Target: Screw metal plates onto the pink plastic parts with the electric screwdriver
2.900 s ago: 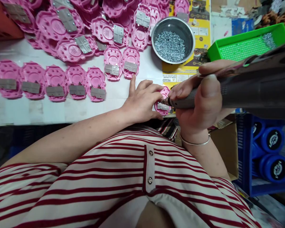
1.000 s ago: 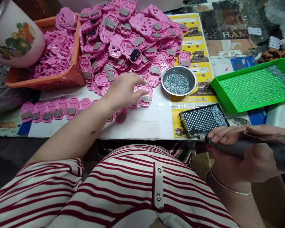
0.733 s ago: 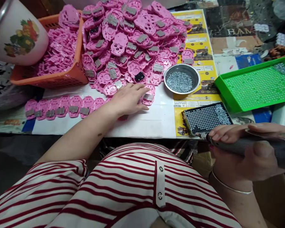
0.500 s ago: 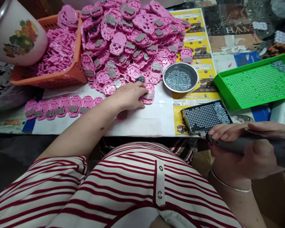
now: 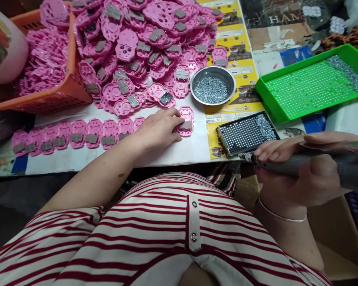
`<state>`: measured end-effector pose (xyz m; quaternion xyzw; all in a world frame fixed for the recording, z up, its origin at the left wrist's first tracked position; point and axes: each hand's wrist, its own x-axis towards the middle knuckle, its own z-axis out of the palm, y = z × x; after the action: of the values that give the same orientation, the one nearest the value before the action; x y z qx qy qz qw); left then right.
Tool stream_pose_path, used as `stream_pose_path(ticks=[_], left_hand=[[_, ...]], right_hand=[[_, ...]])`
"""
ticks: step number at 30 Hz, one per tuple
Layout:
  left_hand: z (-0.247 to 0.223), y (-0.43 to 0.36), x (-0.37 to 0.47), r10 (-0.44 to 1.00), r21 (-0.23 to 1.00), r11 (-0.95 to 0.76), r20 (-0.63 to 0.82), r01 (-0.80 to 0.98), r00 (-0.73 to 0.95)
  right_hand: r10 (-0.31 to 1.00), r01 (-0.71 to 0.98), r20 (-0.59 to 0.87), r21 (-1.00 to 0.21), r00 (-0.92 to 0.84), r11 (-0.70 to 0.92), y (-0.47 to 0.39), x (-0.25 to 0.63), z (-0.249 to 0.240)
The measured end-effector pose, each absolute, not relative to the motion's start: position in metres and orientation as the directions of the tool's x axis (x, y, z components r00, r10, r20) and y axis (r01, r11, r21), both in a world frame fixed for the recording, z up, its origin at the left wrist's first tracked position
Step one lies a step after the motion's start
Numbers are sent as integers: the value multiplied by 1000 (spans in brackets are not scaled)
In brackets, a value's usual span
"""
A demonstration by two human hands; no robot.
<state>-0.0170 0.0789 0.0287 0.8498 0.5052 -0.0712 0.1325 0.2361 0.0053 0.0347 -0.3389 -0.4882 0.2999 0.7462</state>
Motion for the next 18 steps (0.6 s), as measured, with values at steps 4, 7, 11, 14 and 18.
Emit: stream_pose_path(ticks=[4,7,11,14,18], left_hand=[[31,60,-1,814,141,-493,-274,859,512],[33,47,12,796,146,-518,-277,843,538],[34,39,25,774,128,-548,-296,827,559],[34,37,29,775,88,-561,-293,823,560],[38,34,31,767,44,-582,-302,812,567]], right_hand=[[701,-160,657,-688,278,708,7,237,40],[690,-133,644,-692,330,709,11,235,43],[630,-49,658,-674,412,737,18,227,41],[637,-46,668,-676,385,736,22,225,39],[699,-14,646,-731,309,682,22,227,35]])
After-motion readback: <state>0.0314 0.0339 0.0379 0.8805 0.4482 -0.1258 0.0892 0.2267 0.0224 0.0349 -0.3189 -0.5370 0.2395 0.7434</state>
